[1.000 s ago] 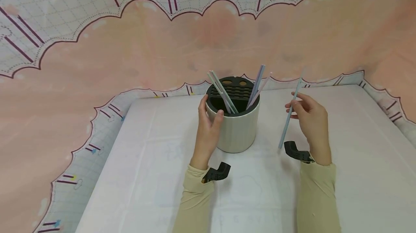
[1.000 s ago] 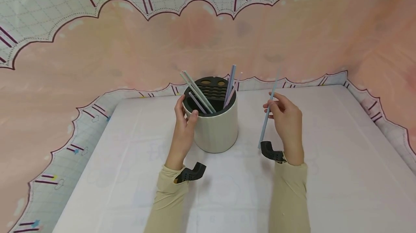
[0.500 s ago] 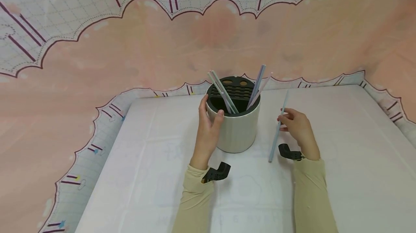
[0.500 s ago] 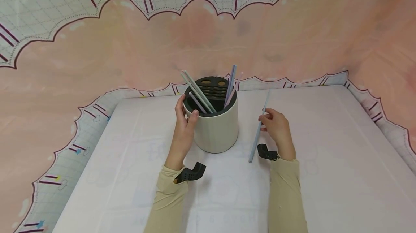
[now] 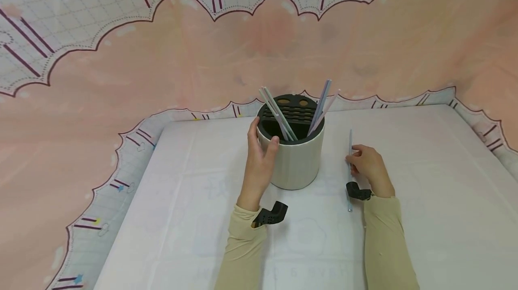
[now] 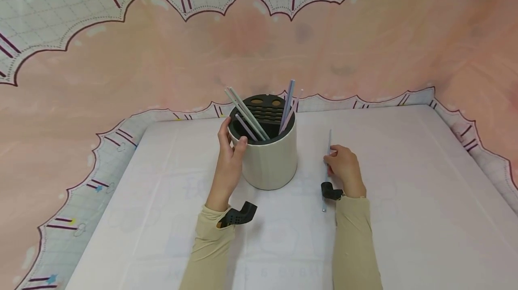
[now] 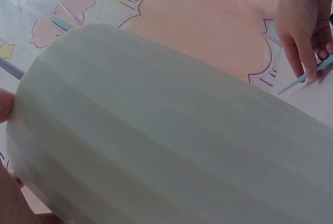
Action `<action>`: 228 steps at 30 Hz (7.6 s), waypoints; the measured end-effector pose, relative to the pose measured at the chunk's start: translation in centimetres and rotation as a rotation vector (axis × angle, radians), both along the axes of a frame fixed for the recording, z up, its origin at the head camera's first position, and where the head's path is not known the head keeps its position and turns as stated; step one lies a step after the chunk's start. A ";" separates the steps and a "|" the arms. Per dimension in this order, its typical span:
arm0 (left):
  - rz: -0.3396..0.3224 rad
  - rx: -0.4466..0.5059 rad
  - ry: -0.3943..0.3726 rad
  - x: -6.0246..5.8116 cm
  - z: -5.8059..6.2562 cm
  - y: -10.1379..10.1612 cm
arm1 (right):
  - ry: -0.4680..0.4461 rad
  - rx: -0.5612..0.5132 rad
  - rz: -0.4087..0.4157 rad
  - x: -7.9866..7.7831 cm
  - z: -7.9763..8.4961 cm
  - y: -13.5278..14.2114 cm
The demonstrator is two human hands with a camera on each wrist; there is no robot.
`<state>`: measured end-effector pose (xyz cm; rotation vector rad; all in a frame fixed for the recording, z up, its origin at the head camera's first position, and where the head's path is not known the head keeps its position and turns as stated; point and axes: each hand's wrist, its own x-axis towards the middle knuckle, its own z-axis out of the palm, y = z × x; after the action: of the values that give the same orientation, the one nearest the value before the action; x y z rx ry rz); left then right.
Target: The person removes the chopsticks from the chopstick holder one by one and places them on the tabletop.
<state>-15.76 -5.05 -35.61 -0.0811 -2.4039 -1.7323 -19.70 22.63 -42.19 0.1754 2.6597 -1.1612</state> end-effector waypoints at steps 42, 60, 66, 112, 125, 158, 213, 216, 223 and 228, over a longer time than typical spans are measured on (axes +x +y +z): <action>-0.007 0.003 -0.009 -1.0 0.4 -0.3 | 0.743 -0.398 -0.261 1.2 8.5 -6.1; -0.020 0.007 0.034 -1.0 0.4 -0.4 | 0.878 -0.325 -0.144 2.2 9.4 -11.1; -0.014 0.001 0.034 -1.1 0.4 -0.4 | 0.967 -0.272 -0.125 2.4 9.5 -11.4; -0.030 -0.003 0.031 -0.9 0.0 -0.6 | 1.137 -1.470 -0.331 4.2 13.5 -7.4; -0.027 -0.003 0.033 -1.0 -0.1 -0.4 | 0.960 -1.362 -0.398 3.4 11.4 -2.3; -0.025 0.000 0.027 -1.1 -0.5 -0.7 | -0.015 -0.074 -0.027 -0.5 1.3 -1.8; -0.008 -0.002 0.052 -1.3 -0.2 -0.3 | 0.897 -0.518 -0.163 3.1 11.1 -9.4; -0.012 0.002 0.057 -1.4 -0.3 -0.3 | 0.876 -0.514 -0.118 3.4 11.4 -9.8; -0.008 -0.013 0.055 -1.3 -0.4 -0.2 | 0.856 -0.370 -0.068 2.4 9.3 -10.3; -0.007 -0.012 0.057 -1.3 -0.4 -0.3 | 0.943 -0.304 -0.092 2.1 8.5 -11.3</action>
<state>-17.03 -5.32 -35.97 -0.1385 -2.3762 -1.6948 -17.63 11.35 -33.73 -0.4148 3.1570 -2.0498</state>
